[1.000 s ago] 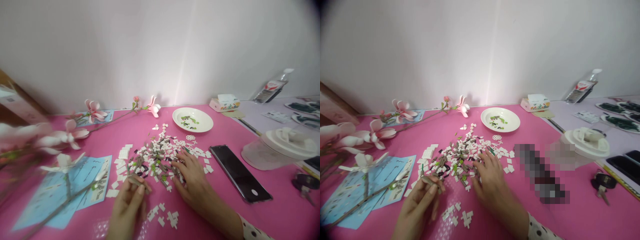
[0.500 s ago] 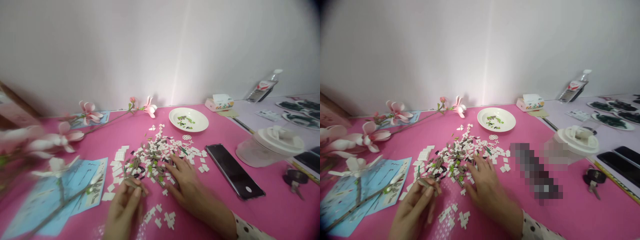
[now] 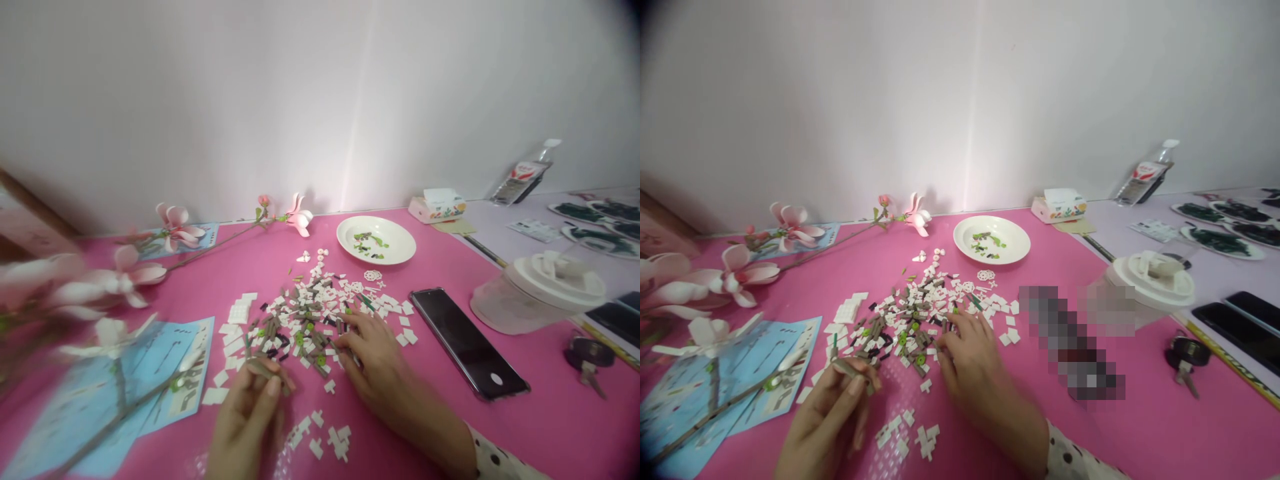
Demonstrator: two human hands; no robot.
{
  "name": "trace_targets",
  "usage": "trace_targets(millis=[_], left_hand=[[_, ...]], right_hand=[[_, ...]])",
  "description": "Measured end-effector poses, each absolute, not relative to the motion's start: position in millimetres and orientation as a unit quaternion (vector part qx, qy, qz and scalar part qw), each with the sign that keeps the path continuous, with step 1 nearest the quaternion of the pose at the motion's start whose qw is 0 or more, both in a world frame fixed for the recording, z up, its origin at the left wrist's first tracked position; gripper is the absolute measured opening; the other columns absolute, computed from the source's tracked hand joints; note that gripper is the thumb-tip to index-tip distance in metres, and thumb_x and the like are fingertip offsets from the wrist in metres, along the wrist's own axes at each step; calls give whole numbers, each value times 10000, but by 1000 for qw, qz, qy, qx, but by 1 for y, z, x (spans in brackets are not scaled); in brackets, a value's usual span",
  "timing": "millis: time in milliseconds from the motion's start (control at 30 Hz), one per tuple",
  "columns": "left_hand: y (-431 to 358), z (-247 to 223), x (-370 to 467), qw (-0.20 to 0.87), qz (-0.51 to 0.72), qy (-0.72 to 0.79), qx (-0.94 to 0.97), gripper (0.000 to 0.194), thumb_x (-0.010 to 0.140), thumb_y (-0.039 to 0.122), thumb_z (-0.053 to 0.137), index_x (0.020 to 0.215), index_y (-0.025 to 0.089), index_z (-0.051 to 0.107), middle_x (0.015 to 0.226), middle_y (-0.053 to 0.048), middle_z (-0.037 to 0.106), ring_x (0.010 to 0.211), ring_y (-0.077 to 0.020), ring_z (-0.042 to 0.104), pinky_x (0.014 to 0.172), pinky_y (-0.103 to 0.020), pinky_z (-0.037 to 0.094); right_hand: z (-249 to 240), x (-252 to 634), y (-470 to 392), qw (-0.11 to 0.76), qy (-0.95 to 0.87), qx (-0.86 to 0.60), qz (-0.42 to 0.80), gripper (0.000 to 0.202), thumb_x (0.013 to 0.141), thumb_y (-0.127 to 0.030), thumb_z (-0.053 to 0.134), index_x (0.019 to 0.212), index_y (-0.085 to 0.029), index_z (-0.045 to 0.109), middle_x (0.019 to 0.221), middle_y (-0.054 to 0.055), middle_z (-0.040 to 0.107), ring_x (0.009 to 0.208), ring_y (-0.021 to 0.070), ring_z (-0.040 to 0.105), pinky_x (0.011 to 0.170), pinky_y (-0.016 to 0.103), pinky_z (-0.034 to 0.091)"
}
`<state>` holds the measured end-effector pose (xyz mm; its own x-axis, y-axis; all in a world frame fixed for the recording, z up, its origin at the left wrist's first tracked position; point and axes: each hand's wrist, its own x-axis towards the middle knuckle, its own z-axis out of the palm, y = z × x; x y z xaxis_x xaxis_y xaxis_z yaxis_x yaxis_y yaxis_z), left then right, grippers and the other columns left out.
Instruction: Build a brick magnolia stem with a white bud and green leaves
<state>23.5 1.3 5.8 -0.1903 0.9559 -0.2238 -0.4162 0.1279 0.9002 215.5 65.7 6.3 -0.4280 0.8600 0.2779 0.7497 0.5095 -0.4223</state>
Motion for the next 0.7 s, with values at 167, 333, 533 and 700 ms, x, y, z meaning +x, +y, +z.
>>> trace_targets(millis=[167,333,533,700], left_hand=[[1,6,24,569,605,486,273,208,750,314,752,852,197,614,721,29,637,387,-38,430,393,-170,352],[1,6,23,569,607,483,273,198,763,313,742,859,196,614,718,34,613,400,-38,430,414,-171,369],[0,2,21,574,601,472,293,145,816,311,692,877,217,599,778,42,626,386,-20,420,409,-155,374],[-1,2,21,568,624,491,214,252,726,337,776,872,215,611,807,32,613,551,-56,522,409,-104,383]], right_hand=[[1,219,72,235,-826,-510,58,210,898,-160,461,1007,-169,641,1215,152,569,1245,342,426,1018,602,352],[-3,221,76,209,-823,-527,23,245,866,-180,502,1063,-142,643,1268,180,544,1267,379,392,1009,628,355],[-4,221,74,221,-830,-512,28,203,868,-175,490,981,-143,655,1265,176,540,1284,383,362,1009,622,360],[-7,222,75,228,-830,-508,27,220,872,-199,500,1031,-132,636,1252,182,548,1266,381,389,994,614,382]])
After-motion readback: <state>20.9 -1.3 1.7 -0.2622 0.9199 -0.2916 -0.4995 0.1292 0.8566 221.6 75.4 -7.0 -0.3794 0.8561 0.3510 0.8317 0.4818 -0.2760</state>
